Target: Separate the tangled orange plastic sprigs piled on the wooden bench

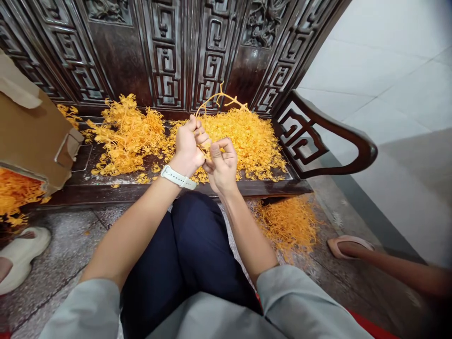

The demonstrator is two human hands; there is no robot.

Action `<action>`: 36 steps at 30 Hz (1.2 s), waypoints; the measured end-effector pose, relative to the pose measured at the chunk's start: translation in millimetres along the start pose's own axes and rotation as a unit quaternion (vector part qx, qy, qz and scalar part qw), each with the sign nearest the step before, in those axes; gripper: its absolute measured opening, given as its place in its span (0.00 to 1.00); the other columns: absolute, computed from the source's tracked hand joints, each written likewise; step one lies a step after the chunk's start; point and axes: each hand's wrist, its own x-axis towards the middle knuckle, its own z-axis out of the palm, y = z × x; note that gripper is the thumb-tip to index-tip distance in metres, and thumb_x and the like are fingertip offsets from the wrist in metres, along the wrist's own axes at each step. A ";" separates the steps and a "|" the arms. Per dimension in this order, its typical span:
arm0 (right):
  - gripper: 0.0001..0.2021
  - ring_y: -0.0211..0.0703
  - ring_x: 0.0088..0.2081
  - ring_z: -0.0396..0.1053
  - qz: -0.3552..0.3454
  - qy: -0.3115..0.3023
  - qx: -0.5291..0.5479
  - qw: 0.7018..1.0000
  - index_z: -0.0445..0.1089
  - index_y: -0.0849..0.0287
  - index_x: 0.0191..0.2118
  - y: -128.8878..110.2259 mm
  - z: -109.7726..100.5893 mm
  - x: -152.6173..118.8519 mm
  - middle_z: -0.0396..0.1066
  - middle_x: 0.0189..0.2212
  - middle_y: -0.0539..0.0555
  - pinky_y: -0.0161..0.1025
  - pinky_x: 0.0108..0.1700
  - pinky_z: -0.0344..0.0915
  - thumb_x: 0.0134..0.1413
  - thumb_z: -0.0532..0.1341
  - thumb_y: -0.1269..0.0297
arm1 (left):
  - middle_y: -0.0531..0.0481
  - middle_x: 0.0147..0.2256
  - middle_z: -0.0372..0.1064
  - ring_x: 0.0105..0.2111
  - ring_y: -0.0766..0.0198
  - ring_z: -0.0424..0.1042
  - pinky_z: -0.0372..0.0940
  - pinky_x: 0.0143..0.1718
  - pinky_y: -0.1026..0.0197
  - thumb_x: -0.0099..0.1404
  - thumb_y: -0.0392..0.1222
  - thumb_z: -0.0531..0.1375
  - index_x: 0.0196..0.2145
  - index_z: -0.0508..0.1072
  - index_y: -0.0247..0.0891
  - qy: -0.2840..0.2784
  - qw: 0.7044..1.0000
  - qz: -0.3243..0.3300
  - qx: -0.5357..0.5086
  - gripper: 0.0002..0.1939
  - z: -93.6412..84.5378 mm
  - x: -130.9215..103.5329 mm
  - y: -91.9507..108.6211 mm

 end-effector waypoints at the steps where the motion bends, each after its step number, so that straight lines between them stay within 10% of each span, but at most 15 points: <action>1: 0.28 0.31 0.20 0.39 0.007 0.008 0.008 1.000 0.54 0.51 0.34 -1.9 -1.3 -2.1 0.43 0.21 0.38 0.32 0.23 0.45 0.60 0.73 0.43 | 0.61 0.19 0.43 0.15 0.72 0.41 0.46 0.16 0.64 0.81 0.56 0.61 0.26 0.56 0.42 -0.005 1.000 -0.003 -0.007 0.29 0.9 -0.9 -0.4; 10: 0.29 0.32 0.18 0.38 -0.003 -0.228 0.138 0.964 0.58 0.50 0.32 -31.3 -8.1 -32.1 0.44 0.16 0.39 0.29 0.18 0.45 0.60 0.71 0.34 | 0.61 0.20 0.43 0.13 0.77 0.43 0.41 0.14 0.71 0.88 0.38 0.43 0.26 0.56 0.39 -0.010 0.981 -0.016 -0.191 0.27 -30.9 32.2 36.1; 16: 0.21 0.44 0.40 0.73 -0.024 0.024 -0.142 0.989 0.68 0.48 0.57 -12.8 -88.6 59.2 0.74 0.44 0.57 0.41 0.41 0.75 0.66 0.64 0.43 | 0.60 0.20 0.49 0.13 0.77 0.47 0.44 0.14 0.71 0.88 0.40 0.46 0.31 0.62 0.38 -0.074 0.981 -0.051 -0.170 0.23 -50.1 27.8 56.6; 19: 0.31 0.66 0.67 0.67 0.012 0.104 -0.435 0.894 0.68 0.60 0.65 11.9 -126.7 93.7 0.59 0.72 0.73 0.60 0.68 0.67 0.60 0.68 0.51 | 0.61 0.21 0.48 0.13 0.77 0.47 0.44 0.13 0.72 0.87 0.39 0.47 0.33 0.66 0.38 -0.095 0.985 -0.063 -0.131 0.21 -53.2 28.2 60.1; 21: 0.31 0.69 0.68 0.66 0.005 0.127 -0.488 0.864 0.70 0.66 0.64 28.0 -134.7 98.1 0.54 0.74 0.77 0.63 0.71 0.63 0.61 0.67 0.54 | 0.61 0.20 0.47 0.12 0.76 0.47 0.43 0.13 0.71 0.87 0.38 0.47 0.33 0.66 0.38 -0.101 0.987 -0.078 -0.100 0.21 -53.1 28.8 60.9; 26: 0.24 0.49 0.42 0.80 0.117 0.058 -0.143 0.981 0.71 0.56 0.54 55.1 -96.3 64.0 0.78 0.44 0.60 0.46 0.47 0.77 0.66 0.62 0.42 | 0.61 0.20 0.46 0.12 0.76 0.45 0.41 0.13 0.71 0.86 0.39 0.48 0.32 0.65 0.38 -0.129 0.983 -0.126 -0.023 0.21 -49.3 27.2 61.2; 30: 0.36 0.53 0.37 0.81 0.333 -0.072 0.145 0.929 0.65 0.54 0.49 56.0 -59.4 38.0 0.78 0.36 0.56 0.49 0.40 0.79 0.54 0.65 0.24 | 0.61 0.20 0.43 0.12 0.76 0.42 0.42 0.13 0.71 0.84 0.40 0.50 0.30 0.66 0.37 -0.162 0.973 -0.150 0.071 0.21 -45.4 23.9 60.0; 36: 0.35 0.55 0.43 0.81 0.330 -0.118 0.264 0.899 0.66 0.55 0.48 38.9 -45.4 40.5 0.79 0.38 0.57 0.52 0.44 0.80 0.47 0.74 0.33 | 0.59 0.19 0.42 0.14 0.76 0.45 0.47 0.17 0.72 0.64 0.37 0.66 0.25 0.72 0.35 -0.220 0.928 -0.096 0.283 0.11 -49.3 13.3 53.6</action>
